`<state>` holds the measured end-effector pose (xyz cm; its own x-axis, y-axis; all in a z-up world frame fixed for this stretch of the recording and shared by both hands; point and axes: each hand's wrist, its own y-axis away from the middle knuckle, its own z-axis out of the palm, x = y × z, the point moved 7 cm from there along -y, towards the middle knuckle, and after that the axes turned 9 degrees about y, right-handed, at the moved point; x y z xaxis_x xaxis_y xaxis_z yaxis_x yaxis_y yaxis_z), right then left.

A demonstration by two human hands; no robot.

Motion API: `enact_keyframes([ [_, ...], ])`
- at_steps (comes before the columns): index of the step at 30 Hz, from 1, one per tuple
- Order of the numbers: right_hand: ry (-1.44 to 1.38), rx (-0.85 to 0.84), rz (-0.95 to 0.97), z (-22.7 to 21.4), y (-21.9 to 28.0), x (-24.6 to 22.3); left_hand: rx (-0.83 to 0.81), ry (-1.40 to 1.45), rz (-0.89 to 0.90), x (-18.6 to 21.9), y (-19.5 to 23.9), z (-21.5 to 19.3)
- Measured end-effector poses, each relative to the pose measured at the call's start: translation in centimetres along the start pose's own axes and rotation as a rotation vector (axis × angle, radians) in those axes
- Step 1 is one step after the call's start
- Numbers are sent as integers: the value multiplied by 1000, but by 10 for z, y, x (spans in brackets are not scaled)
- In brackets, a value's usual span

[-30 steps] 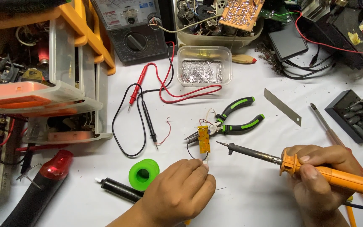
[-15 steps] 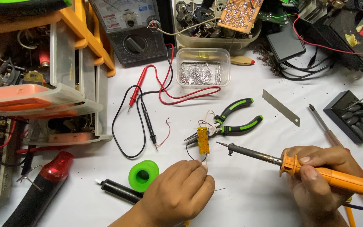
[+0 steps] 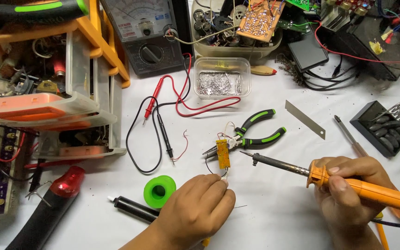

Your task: The person solders wires to a small yellow circuit board using a soldering iron and solder wire. They repeatedly heat the joints and apply solder to secure the connections.

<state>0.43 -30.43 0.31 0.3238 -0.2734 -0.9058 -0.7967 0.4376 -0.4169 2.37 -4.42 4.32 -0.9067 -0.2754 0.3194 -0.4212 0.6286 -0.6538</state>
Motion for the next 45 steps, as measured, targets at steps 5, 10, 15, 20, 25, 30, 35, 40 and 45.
enact_keyframes([
  [5, -93, 0, -34, 1, 0, 2, 37, -59, 3, 3, -7, -10],
  [10, -80, 60, -25, -4, 0, 5, 0, -99, -63, -2, -10, -35],
  [15, -77, 47, 5, -2, -3, 5, 142, -70, -303, -33, 0, -83],
  [20, -46, 43, -17, -1, -7, 0, 303, -63, -343, -55, 19, -108],
  [25, -91, 60, 3, 0, -12, -2, 288, 69, -312, -54, 12, -114],
  [30, -107, 60, -19, 2, -14, -8, -71, -99, -482, -78, 2, -79],
  [35, -103, 74, -28, -1, -13, -5, -325, -158, -685, -109, -1, -60],
  [40, -65, 101, -19, -4, -13, -4, -597, -188, -823, -109, -1, -48],
  [45, -101, 73, -56, 0, -13, -8, -742, -408, -628, -117, 15, -9],
])
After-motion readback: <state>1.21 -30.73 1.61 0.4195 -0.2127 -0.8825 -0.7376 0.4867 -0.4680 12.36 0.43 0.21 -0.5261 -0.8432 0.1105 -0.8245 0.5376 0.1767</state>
